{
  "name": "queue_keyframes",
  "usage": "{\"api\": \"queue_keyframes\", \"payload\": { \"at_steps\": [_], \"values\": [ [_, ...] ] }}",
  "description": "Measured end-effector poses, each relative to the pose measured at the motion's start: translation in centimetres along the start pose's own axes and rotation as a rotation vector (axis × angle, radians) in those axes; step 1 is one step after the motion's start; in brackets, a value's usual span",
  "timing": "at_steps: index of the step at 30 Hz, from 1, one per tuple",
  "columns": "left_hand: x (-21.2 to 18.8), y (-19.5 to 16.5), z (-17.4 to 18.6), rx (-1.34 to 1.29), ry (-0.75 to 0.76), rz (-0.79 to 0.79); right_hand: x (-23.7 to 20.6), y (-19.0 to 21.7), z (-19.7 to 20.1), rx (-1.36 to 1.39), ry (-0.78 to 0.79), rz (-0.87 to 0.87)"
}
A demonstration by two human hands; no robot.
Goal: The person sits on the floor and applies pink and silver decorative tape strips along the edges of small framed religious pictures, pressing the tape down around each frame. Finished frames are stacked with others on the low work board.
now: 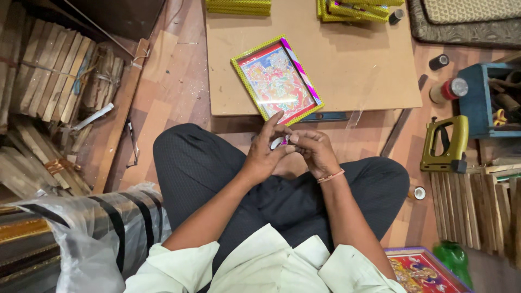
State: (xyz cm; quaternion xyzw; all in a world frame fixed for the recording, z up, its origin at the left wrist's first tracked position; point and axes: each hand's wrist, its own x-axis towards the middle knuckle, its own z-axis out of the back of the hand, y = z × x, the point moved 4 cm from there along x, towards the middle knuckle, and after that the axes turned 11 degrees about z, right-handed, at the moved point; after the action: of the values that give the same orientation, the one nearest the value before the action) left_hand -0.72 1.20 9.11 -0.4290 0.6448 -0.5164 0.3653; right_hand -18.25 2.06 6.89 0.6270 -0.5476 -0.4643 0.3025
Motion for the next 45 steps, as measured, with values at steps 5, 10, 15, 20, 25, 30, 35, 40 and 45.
{"api": "queue_keyframes", "payload": {
  "at_steps": [5,10,15,20,25,30,35,40,45],
  "values": [
    [-0.4,0.4,0.3,0.057,-0.001,-0.038,-0.2,-1.1,0.1,-0.036,0.010,0.029],
    [0.0,2.1,0.9,0.121,-0.231,0.169,-0.2,-0.9,-0.6,-0.178,-0.036,0.179],
    [0.8,1.5,1.8,0.322,-0.344,0.052,0.8,-1.0,-0.9,-0.305,-0.098,0.333],
    [1.2,1.3,3.7,0.486,-0.548,0.108,4.6,2.1,3.7,-0.561,-0.360,0.588],
    [1.7,2.1,4.6,0.346,-0.559,0.208,7.6,2.8,6.8,-0.626,-0.431,0.474],
    [1.2,1.8,4.2,0.325,-0.511,0.227,6.4,1.6,6.2,-0.553,-0.459,0.479],
    [1.3,0.4,3.3,0.321,-0.407,0.034,6.0,1.7,6.9,-0.521,-0.504,0.379],
    [1.7,0.2,3.0,0.380,-0.357,-0.011,5.9,1.1,6.4,-0.450,-0.438,0.492],
    [2.1,-0.4,2.5,0.595,-0.314,-0.156,5.6,1.5,6.5,-0.259,-0.444,0.420]
  ]
}}
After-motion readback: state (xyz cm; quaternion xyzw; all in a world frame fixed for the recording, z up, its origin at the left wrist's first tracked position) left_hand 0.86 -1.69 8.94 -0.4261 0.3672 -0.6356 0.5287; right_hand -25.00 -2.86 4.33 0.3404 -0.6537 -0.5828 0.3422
